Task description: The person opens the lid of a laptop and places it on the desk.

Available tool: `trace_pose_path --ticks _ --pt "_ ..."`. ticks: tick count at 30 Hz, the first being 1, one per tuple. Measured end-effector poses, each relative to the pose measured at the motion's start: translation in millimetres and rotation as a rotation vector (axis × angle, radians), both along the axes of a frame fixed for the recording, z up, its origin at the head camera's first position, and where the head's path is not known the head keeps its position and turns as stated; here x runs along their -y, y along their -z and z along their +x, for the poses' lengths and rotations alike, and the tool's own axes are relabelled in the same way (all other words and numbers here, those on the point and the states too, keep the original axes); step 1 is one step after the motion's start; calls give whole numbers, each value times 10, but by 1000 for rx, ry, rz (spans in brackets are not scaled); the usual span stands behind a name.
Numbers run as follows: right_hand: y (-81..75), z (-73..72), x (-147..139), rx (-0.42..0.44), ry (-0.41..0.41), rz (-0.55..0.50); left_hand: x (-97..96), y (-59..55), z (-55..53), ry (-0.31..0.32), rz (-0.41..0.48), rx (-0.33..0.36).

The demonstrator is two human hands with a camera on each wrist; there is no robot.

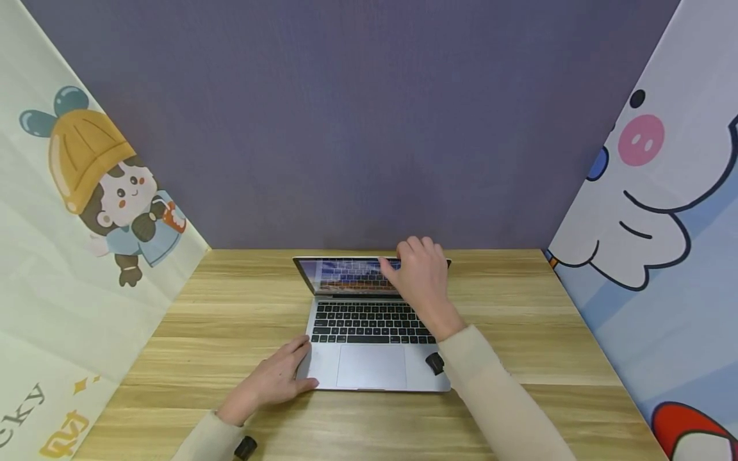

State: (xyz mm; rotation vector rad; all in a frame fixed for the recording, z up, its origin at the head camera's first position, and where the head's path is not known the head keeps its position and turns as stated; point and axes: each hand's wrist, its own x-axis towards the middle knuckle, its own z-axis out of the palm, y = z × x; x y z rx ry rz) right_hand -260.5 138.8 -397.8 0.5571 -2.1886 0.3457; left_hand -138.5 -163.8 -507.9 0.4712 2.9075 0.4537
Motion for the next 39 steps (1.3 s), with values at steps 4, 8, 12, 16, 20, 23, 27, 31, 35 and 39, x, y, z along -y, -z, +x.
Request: trace_pose_path --ticks 4,8,12,16,20,23,27,31,35,39 --pt "-25 -46 7 25 15 2 -11 10 4 -9 -3 -11" --pt "-39 -93 8 46 26 -3 -25 17 3 -14 -7 -16" --pt "-41 -137 3 48 39 -1 -45 16 -5 -18 -11 -20" --pt "-48 -180 14 65 54 10 -69 6 -2 -25 -20 -30" --pt "-70 -224 32 96 78 26 -83 1 -3 -34 -30 -44" --pt "-88 -254 40 117 87 21 -83 2 -10 -39 -34 -50" --pt "-100 -299 45 142 88 5 -79 8 -12 -43 -26 -47" --pt "-105 -334 43 142 89 3 -75 21 -11 -44 -15 -42" --pt "-102 -389 43 138 89 8 -75 42 -16 -45 -17 -43" --pt "-91 -464 48 141 89 12 -79 46 -20 -48 -23 -44"
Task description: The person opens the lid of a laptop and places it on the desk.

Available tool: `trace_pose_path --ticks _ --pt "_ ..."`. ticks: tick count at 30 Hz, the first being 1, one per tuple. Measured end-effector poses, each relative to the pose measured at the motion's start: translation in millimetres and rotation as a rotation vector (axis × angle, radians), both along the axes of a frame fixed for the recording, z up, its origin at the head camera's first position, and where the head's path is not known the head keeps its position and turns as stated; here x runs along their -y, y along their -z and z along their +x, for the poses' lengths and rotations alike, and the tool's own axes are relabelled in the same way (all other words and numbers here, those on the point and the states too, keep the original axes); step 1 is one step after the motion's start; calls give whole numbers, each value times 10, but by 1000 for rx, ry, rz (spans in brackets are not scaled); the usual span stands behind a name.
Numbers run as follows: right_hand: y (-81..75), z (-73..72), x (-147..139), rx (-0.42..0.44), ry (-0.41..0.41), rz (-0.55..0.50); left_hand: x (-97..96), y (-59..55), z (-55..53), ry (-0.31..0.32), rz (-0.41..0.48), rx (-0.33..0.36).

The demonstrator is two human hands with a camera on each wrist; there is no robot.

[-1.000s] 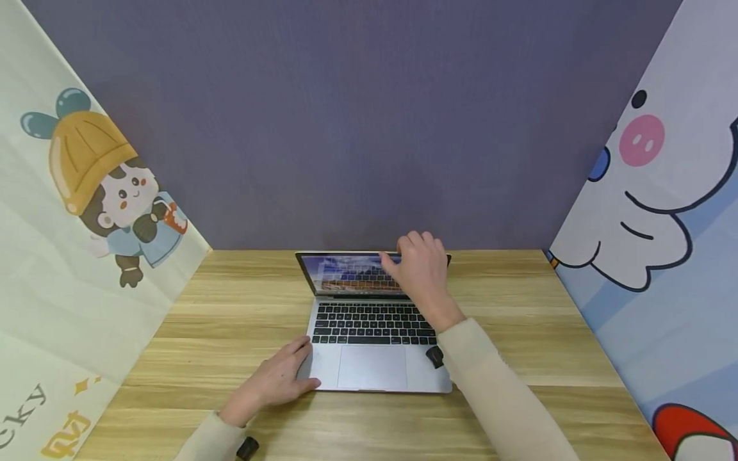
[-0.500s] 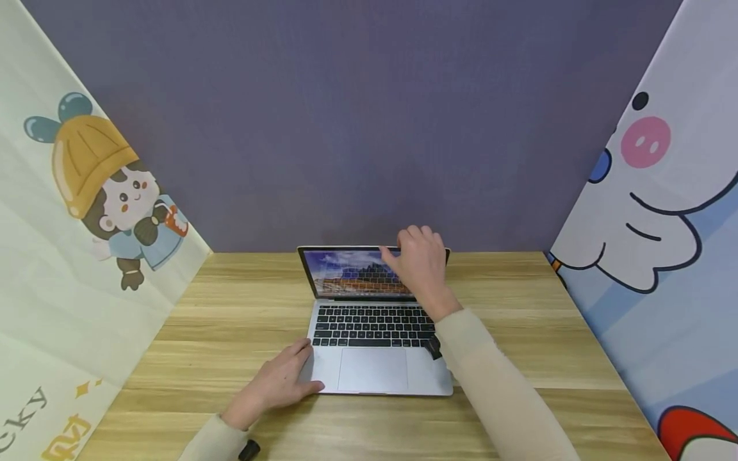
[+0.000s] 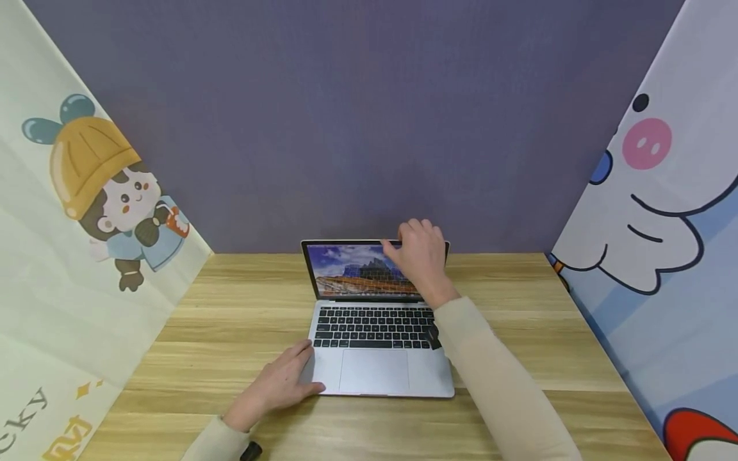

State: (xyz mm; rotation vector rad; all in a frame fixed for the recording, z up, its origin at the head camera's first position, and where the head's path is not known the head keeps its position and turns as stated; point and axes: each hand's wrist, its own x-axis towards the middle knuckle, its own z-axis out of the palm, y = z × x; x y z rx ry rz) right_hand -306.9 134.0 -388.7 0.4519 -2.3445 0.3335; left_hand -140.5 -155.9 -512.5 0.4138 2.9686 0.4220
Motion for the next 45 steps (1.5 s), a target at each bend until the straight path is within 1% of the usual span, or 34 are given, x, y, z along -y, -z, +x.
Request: trace_pose_path --ticks 6,15,22,24,30,37,41,45 --pt "13 -86 5 -9 -3 -11 -13 -13 -7 -8 -4 13" --pt "42 -161 19 14 9 -8 -18 -5 -12 -9 -16 14" --pt "85 -158 59 70 46 -9 11 -19 29 5 -30 8" --pt "101 -156 68 72 52 -10 17 -23 46 6 -34 13" --pt "150 -154 79 40 59 -8 30 -20 84 14 -39 19" --pt "188 -208 81 -5 71 35 24 12 74 5 -37 40" --pt "208 -255 91 -39 66 51 29 12 67 3 -41 35" --pt "220 -284 93 -38 68 51 30 7 63 12 -44 25"
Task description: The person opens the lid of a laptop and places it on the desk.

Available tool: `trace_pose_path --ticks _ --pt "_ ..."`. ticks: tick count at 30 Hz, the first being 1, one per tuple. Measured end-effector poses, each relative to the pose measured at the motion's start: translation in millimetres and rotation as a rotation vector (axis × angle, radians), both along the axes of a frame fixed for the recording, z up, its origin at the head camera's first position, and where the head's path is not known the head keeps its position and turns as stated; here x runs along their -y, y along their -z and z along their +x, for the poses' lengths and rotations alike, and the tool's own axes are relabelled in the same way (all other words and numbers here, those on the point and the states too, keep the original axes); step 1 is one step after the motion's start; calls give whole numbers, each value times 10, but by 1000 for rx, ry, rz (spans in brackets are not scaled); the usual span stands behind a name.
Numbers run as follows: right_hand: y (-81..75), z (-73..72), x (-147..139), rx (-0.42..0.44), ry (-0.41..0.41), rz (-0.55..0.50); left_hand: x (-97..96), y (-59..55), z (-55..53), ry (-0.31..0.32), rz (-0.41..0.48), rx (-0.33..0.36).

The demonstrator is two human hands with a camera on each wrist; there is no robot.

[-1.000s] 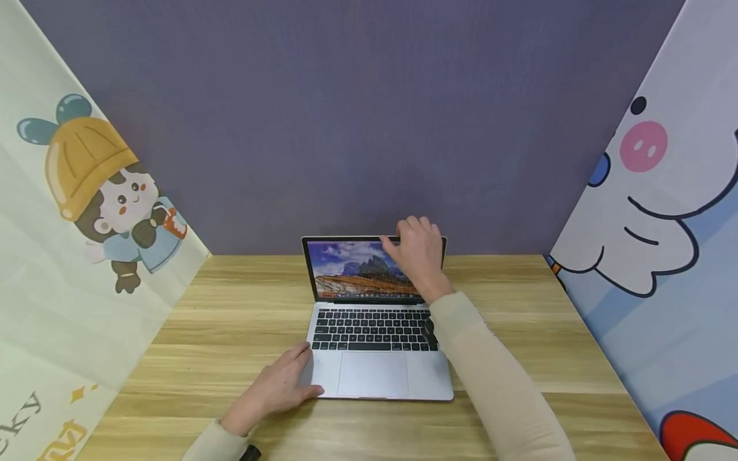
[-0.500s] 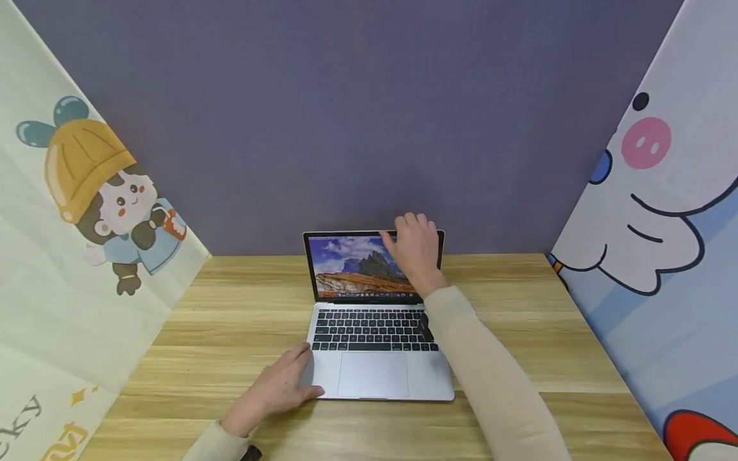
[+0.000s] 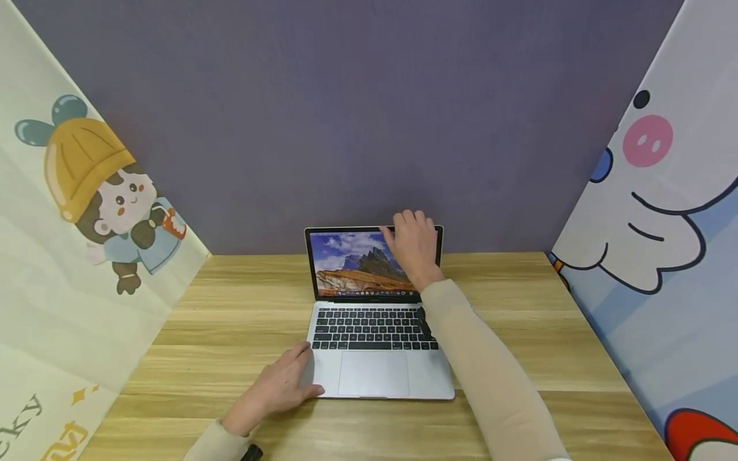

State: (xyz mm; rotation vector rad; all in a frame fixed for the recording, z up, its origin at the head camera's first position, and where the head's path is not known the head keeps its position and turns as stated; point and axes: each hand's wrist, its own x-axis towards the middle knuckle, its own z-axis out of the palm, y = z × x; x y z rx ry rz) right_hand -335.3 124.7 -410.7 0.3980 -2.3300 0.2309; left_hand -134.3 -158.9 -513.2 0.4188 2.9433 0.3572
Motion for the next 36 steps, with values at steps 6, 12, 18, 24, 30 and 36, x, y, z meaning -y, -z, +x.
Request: trace_pose_path --ticks 6,12,18,24,30,36 --pt "10 -43 15 33 3 -14 7 8 -3 15 -11 -10" --pt "36 -81 20 30 16 -10 7 6 6 16 -8 -12" --pt "49 -100 -10 112 13 29 4 1 10 12 -8 5" --pt "24 -118 -44 233 8 86 9 -17 3 7 -1 4" --pt "4 -125 -65 354 3 152 16 -22 2 10 7 -5" --pt "39 -154 -107 478 -21 181 19 -2 -5 18 4 -11"
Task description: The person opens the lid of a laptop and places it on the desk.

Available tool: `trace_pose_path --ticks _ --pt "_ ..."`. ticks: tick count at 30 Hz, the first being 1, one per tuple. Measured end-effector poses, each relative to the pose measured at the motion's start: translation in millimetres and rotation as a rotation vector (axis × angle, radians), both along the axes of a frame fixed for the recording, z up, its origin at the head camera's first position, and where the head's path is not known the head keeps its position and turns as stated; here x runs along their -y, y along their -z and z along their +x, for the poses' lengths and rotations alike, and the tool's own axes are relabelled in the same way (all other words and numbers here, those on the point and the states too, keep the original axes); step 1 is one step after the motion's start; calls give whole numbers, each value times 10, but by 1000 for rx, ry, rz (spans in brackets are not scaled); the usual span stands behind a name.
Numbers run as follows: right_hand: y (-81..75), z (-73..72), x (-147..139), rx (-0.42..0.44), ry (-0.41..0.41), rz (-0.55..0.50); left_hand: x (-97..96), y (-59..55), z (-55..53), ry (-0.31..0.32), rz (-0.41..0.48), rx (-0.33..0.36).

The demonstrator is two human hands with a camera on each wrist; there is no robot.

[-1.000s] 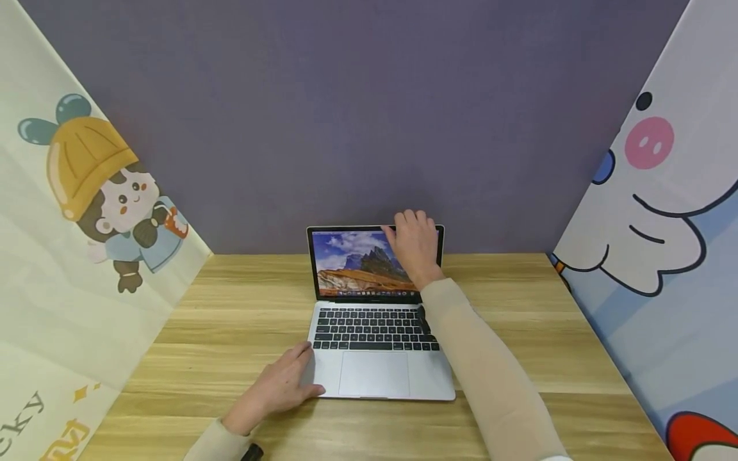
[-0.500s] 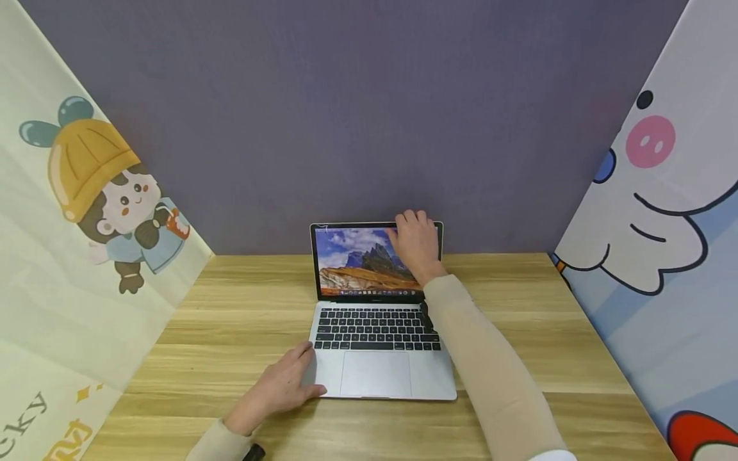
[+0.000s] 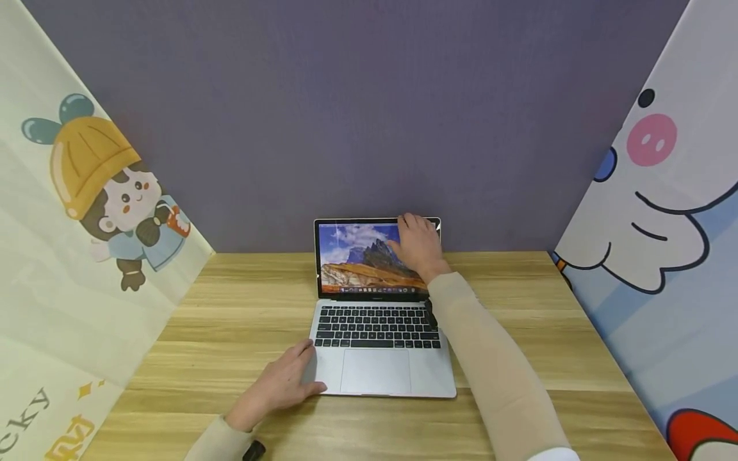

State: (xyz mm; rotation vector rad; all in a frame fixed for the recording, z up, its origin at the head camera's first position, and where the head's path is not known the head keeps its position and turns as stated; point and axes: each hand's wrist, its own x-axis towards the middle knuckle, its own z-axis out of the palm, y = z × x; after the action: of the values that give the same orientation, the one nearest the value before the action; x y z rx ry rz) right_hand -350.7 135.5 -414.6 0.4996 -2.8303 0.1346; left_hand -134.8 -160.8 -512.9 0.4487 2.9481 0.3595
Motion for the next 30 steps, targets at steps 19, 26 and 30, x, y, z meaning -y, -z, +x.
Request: trace_pose_path --ticks 19,26,30 --pt "-69 52 -116 152 -68 -46 -3 -21 20 -11 12 10" --pt "-116 149 -199 152 -103 -50 -9 -24 39 -26 35 39" --pt "-152 250 -235 126 -127 -47 -10 -34 29 -23 38 38"
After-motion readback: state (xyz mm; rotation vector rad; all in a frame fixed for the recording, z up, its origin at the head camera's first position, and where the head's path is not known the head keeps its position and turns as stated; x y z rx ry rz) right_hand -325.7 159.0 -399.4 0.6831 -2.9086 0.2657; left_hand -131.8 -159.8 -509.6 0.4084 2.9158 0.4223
